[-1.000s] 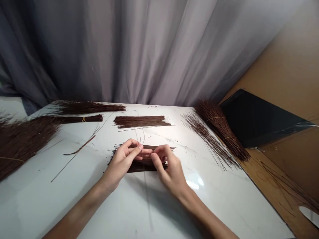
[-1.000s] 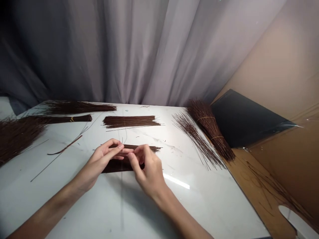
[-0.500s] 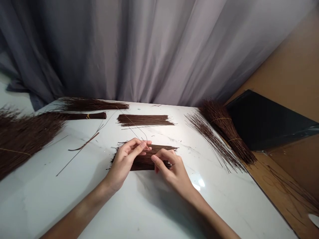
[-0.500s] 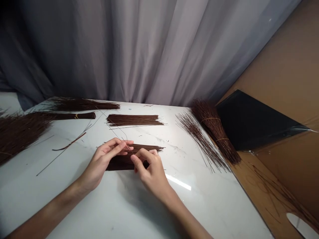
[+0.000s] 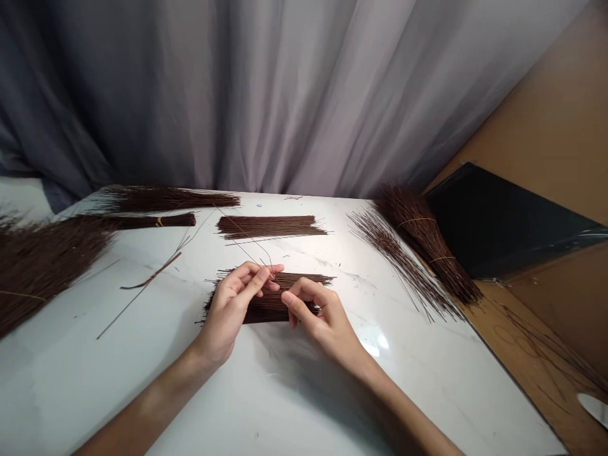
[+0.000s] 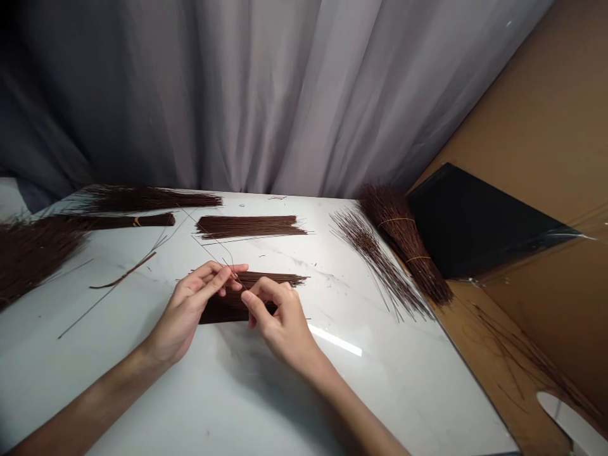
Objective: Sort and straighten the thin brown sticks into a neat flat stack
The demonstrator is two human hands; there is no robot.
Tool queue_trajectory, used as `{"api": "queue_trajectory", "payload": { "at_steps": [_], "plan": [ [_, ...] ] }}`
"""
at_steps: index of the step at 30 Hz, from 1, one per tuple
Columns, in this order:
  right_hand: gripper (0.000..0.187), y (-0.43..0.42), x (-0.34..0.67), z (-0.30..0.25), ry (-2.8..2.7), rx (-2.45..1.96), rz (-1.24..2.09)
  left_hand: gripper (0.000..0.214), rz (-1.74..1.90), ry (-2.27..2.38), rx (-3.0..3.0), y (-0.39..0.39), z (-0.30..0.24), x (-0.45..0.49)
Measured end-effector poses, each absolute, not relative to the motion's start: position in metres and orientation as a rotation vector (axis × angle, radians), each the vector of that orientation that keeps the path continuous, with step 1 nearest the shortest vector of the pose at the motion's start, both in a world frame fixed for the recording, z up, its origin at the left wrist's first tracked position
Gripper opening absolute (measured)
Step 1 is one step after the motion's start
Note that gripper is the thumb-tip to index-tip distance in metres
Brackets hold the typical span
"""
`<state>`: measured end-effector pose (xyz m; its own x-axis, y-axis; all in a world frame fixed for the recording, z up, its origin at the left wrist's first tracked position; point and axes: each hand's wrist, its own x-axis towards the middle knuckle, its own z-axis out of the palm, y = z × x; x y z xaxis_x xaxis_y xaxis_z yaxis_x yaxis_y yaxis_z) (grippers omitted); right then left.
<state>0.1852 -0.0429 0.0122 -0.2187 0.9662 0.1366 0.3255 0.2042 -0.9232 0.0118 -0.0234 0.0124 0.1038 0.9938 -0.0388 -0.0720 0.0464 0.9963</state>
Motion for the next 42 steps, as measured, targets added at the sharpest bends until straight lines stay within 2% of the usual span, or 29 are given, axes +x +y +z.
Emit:
{"api": "queue_trajectory", "payload": {
  "at_steps": [16,33,42],
  "plan": [
    [0.036,-0.042,0.186,0.013,-1.658,-1.187,1.103,0.025,1.173,1.102,1.181,-0.024,0.007,0.014],
    [0.041,-0.042,0.192,0.010,-1.647,-1.185,1.223,0.026,1.121,1.148,1.377,-0.024,0.008,0.013],
    [0.039,-0.040,0.193,0.009,-1.553,-1.083,1.400,0.025,1.181,1.161,1.437,-0.029,0.000,0.015]
  ]
}}
